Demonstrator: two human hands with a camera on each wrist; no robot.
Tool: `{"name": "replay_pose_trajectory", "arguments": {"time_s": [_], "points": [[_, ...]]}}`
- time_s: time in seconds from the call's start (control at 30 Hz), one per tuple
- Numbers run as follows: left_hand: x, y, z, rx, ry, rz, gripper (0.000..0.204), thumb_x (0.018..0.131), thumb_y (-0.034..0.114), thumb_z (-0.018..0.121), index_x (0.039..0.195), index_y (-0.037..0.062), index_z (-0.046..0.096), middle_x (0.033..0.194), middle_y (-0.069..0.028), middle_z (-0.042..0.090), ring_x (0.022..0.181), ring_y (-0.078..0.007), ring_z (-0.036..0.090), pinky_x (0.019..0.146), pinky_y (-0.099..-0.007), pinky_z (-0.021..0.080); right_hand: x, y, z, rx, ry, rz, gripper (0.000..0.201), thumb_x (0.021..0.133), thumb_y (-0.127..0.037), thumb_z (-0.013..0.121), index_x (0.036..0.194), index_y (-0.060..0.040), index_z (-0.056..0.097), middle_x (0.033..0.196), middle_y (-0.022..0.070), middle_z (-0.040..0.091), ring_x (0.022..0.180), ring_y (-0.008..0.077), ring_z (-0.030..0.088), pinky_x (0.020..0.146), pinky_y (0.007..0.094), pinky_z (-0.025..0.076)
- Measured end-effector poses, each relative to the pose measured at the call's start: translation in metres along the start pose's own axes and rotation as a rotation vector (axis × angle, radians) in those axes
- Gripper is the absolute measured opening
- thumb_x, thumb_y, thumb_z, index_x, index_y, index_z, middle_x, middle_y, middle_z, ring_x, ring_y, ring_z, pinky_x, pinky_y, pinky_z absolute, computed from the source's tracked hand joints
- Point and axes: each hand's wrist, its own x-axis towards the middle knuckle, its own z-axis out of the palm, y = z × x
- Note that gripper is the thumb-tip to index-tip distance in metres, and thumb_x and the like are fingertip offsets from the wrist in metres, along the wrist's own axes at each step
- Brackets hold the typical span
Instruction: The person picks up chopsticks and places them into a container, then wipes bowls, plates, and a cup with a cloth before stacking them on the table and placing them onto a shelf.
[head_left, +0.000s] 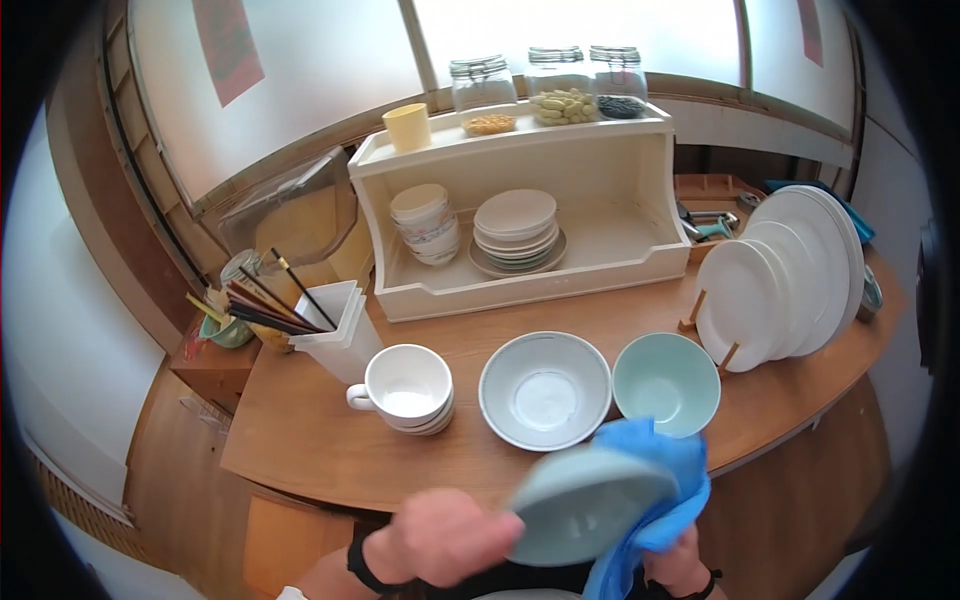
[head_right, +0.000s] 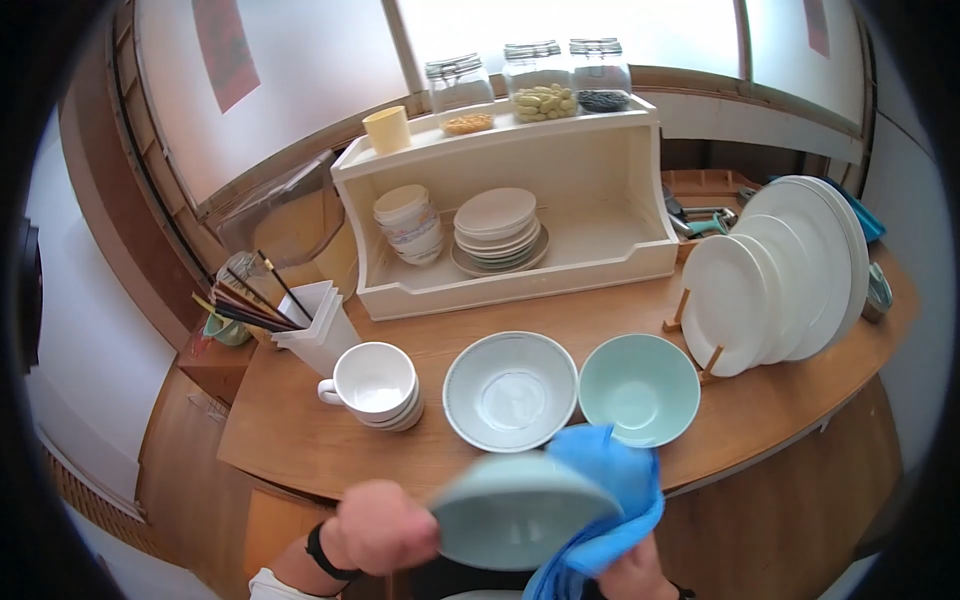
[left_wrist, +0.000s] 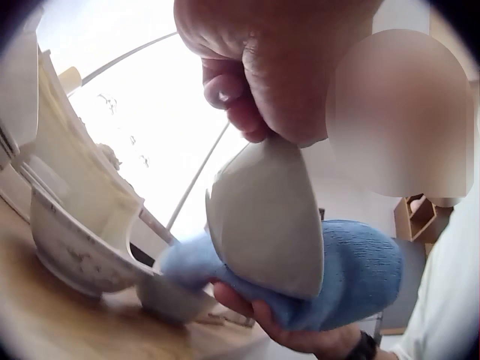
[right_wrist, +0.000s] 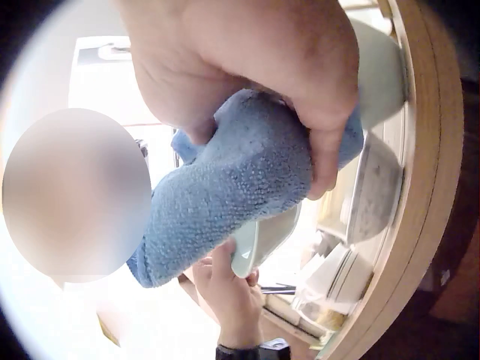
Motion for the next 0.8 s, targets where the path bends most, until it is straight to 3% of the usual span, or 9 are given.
{"name": "replay_pose_trajectory", "arguments": {"time_s": [0.03,0.1,0.2,0.3,0.53,0.6,0.63,0.7,0.8], "points": [[-0.006,0.017,-0.005,-0.062,-0.095,-0.058,0.01,0.082,0.01,0.066,0.088,0.0086,0.058,0.074,-0.013,0.059,0.064,-0.0257,0.061,0.055,-0.0368,0.051,0.005,-0.013,0.003,-0.34,-0.217,-0.095,0.063,0.08,-0.011,0.07,0.136,-0.001,0.042,0.129,0.0106,0.053,0.12,0.0207,0.05,0.102,0.0375,0.038],[-0.053,0.014,0.012,0.053,-0.107,0.226,0.069,0.084,0.028,0.064,0.137,-0.0044,0.034,0.131,-0.0271,0.041,0.121,-0.0396,0.044,0.103,-0.0464,0.034,0.018,-0.012,0.025,-0.245,-0.166,0.038,0.059,0.078,-0.008,0.069,0.132,-0.0011,0.046,0.123,0.0099,0.057,0.112,0.0191,0.055,0.098,0.035,0.042],[-0.034,0.027,0.016,-0.436,0.195,-0.036,0.064,0.079,0.023,0.066,0.132,-0.0049,0.042,0.125,-0.029,0.047,0.113,-0.0439,0.049,0.1,-0.0476,0.038,0.042,-0.029,0.052,-0.432,-0.367,-0.222,0.056,0.078,-0.01,0.069,0.13,-0.0005,0.049,0.115,0.0098,0.061,0.102,0.0197,0.06,0.092,0.0332,0.046],[0.025,0.037,-0.032,-0.553,0.046,-0.379,0.059,0.08,0.02,0.064,0.13,-0.0055,0.044,0.12,-0.0312,0.051,0.11,-0.0441,0.053,0.099,-0.0487,0.038,0.039,-0.025,0.04,-0.64,-0.414,-0.332,0.059,0.08,-0.015,0.07,0.131,0.001,0.045,0.117,0.0117,0.059,0.102,0.022,0.059,0.091,0.0344,0.046],[-0.004,0.036,0.007,-0.642,0.227,-0.233,0.056,0.088,0.028,0.061,0.132,-0.0018,0.042,0.134,-0.0329,0.039,0.12,-0.0452,0.045,0.101,-0.0497,0.035,0.061,-0.019,0.018,-0.41,-0.756,-0.254,0.074,0.087,-0.021,0.068,0.145,-0.0014,0.026,0.141,0.0132,0.043,0.129,0.0257,0.043,0.11,0.0412,0.032],[-0.001,0.046,0.029,-0.575,0.569,-0.325,0.037,0.086,0.01,0.064,0.122,0.0062,0.053,0.115,-0.0208,0.053,0.106,-0.0268,0.06,0.093,-0.0404,0.048,0.066,-0.019,0.02,-0.395,-0.755,-0.245,0.074,0.087,-0.021,0.068,0.144,-0.0013,0.027,0.14,0.0132,0.044,0.128,0.0257,0.043,0.109,0.041,0.032],[-0.005,0.048,0.035,-0.57,0.573,-0.328,0.037,0.086,0.01,0.064,0.122,0.0062,0.053,0.115,-0.0208,0.053,0.106,-0.0268,0.06,0.093,-0.0404,0.048,0.067,-0.018,0.022,-0.385,-0.753,-0.238,0.073,0.086,-0.021,0.068,0.144,-0.0012,0.027,0.139,0.0132,0.044,0.128,0.0256,0.043,0.109,0.0409,0.032],[-0.013,0.045,0.044,-0.597,0.51,-0.13,0.053,0.088,0.029,0.062,0.13,0.0022,0.044,0.138,-0.0336,0.035,0.122,-0.0478,0.042,0.101,-0.0535,0.034,0.072,-0.016,0.025,-0.363,-0.755,-0.226,0.073,0.086,-0.021,0.068,0.144,-0.0011,0.028,0.139,0.0132,0.044,0.127,0.0256,0.044,0.108,0.0408,0.033],[-0.016,0.049,0.039,-0.618,0.523,-0.218,0.05,0.088,0.027,0.063,0.128,0.0043,0.045,0.137,-0.035,0.035,0.122,-0.0475,0.043,0.099,-0.0589,0.033,0.079,-0.008,0.035,-0.317,-0.768,-0.201,0.072,0.086,-0.021,0.068,0.143,-0.0009,0.029,0.138,0.0131,0.045,0.126,0.0255,0.045,0.107,0.0405,0.034]]}}
